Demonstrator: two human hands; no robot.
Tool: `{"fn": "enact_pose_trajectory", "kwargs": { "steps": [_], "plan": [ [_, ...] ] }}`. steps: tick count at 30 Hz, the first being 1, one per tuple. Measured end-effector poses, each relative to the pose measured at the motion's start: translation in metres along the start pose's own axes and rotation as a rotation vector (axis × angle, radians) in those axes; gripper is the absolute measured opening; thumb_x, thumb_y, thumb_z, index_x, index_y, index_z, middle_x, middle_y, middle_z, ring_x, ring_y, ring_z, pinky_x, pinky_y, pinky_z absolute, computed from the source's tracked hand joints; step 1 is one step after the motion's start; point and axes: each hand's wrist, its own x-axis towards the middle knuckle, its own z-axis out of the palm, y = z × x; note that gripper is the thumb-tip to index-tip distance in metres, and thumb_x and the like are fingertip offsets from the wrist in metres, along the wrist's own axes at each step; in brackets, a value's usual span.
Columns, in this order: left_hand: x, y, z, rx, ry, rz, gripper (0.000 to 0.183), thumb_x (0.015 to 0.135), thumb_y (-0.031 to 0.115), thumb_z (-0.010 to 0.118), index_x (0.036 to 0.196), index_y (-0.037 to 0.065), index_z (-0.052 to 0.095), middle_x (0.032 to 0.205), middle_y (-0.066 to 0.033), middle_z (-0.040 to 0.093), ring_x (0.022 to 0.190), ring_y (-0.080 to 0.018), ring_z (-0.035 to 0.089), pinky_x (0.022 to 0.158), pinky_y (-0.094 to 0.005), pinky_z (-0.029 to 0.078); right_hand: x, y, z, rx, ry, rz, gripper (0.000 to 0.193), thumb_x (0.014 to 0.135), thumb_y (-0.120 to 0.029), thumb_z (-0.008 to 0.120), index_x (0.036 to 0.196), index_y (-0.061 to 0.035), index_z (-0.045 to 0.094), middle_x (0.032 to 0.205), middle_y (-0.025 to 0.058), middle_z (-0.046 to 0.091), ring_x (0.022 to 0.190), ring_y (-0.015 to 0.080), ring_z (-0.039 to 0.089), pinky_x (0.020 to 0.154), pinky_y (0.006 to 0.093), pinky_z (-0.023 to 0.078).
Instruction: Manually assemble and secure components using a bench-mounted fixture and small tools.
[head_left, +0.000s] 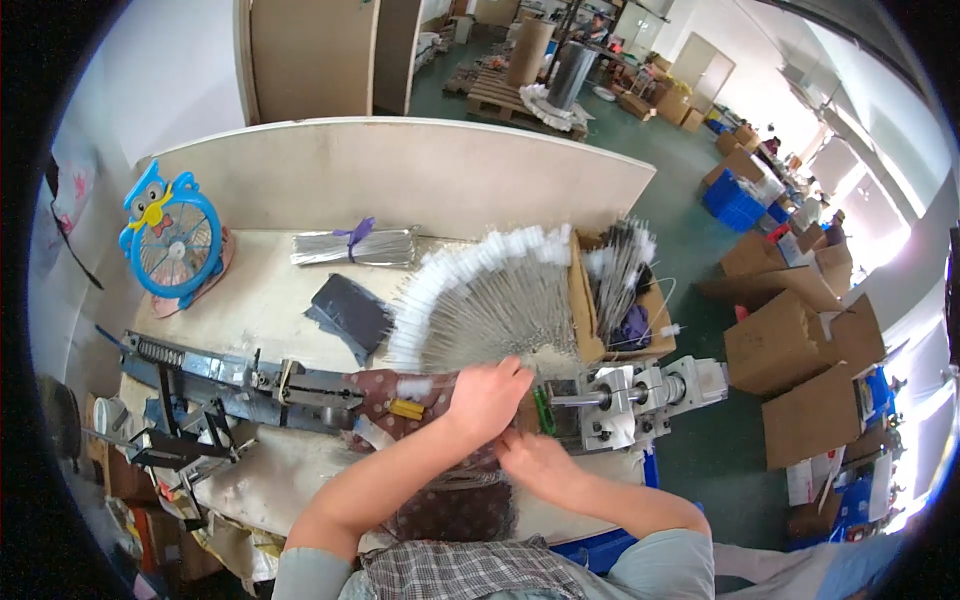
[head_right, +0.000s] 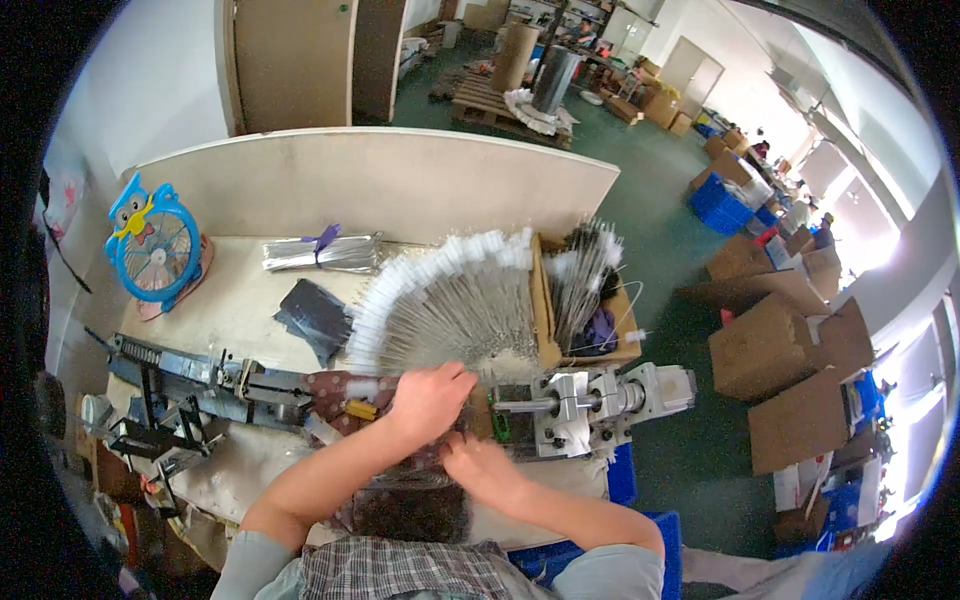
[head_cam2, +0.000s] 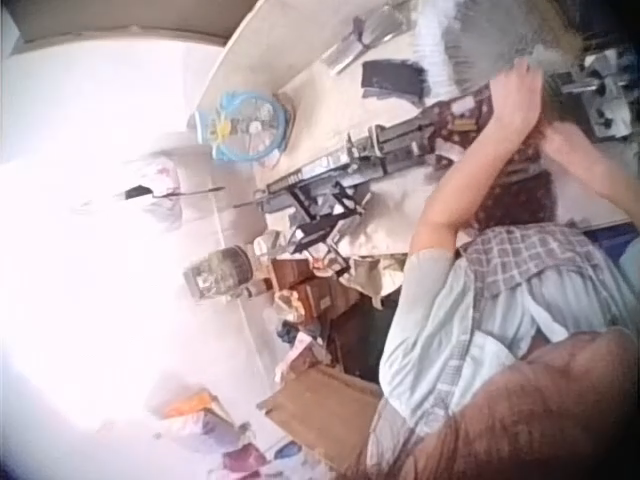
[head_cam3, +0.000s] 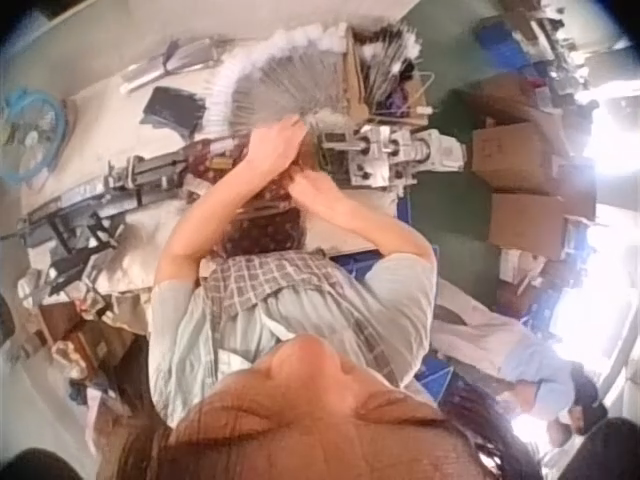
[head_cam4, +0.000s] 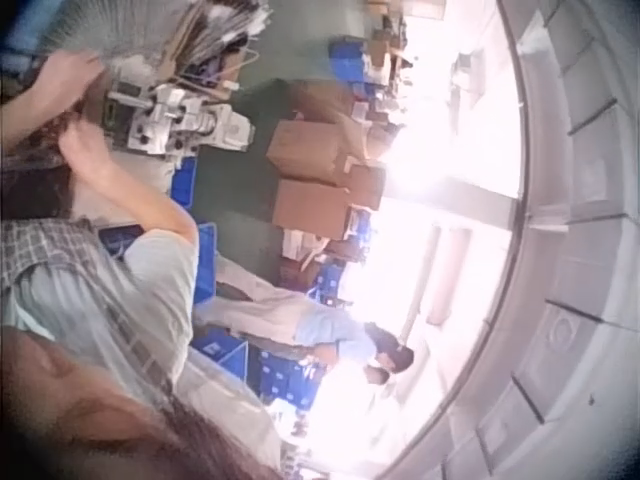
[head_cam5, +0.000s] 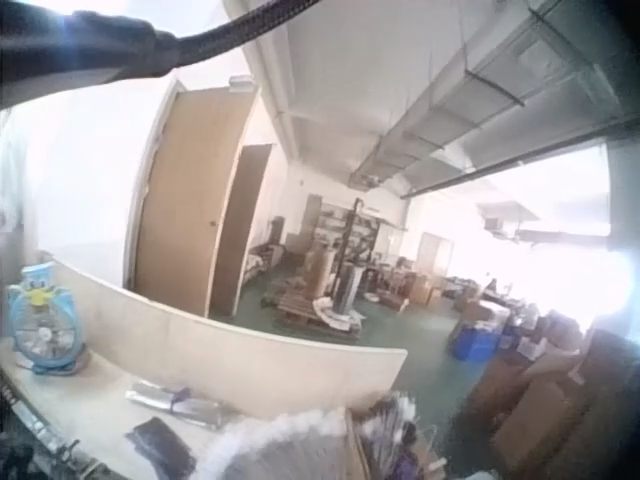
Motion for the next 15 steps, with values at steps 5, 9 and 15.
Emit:
{"fn": "enact_pose_trajectory", "kwargs": {
  "steps": [5, 9, 15],
  "plan": [
    [0.011, -0.003, -0.024, 0.21, -0.059, -0.013, 0.025, 0.071, 0.015, 0.061, 0.094, 0.009, 0.058, 0.085, -0.0054, 0.056, 0.073, -0.022, 0.059, 0.063, -0.036, 0.047, 0.02, 0.029, -0.031, -0.271, 0.178, -0.299, 0.008, 0.063, -0.014, 0.056, 0.068, -0.0087, 0.055, 0.069, 0.0028, 0.049, 0.065, 0.0155, 0.051, 0.051, 0.0265, 0.042],
    [-0.028, 0.042, -0.112, 0.025, 0.276, 0.201, 0.026, 0.066, 0.011, 0.07, 0.092, 0.007, 0.065, 0.089, -0.002, 0.063, 0.073, -0.0174, 0.06, 0.06, -0.0285, 0.047, 0.028, 0.061, -0.05, -0.245, 0.283, -0.172, 0.006, 0.062, -0.016, 0.059, 0.064, -0.0105, 0.056, 0.065, 0.0015, 0.053, 0.067, 0.0189, 0.054, 0.054, 0.0324, 0.043],
    [-0.122, 0.037, -0.107, -0.175, 0.018, -0.024, 0.023, 0.069, 0.007, 0.069, 0.091, 0.003, 0.066, 0.075, -0.0064, 0.064, 0.064, -0.0187, 0.061, 0.056, -0.0282, 0.048, 0.042, 0.093, -0.082, 0.308, -0.107, 0.127, 0.013, 0.073, -0.023, 0.064, 0.081, -0.0135, 0.069, 0.075, 0.008, 0.065, 0.069, 0.0254, 0.062, 0.06, 0.035, 0.047]
  ]
}}
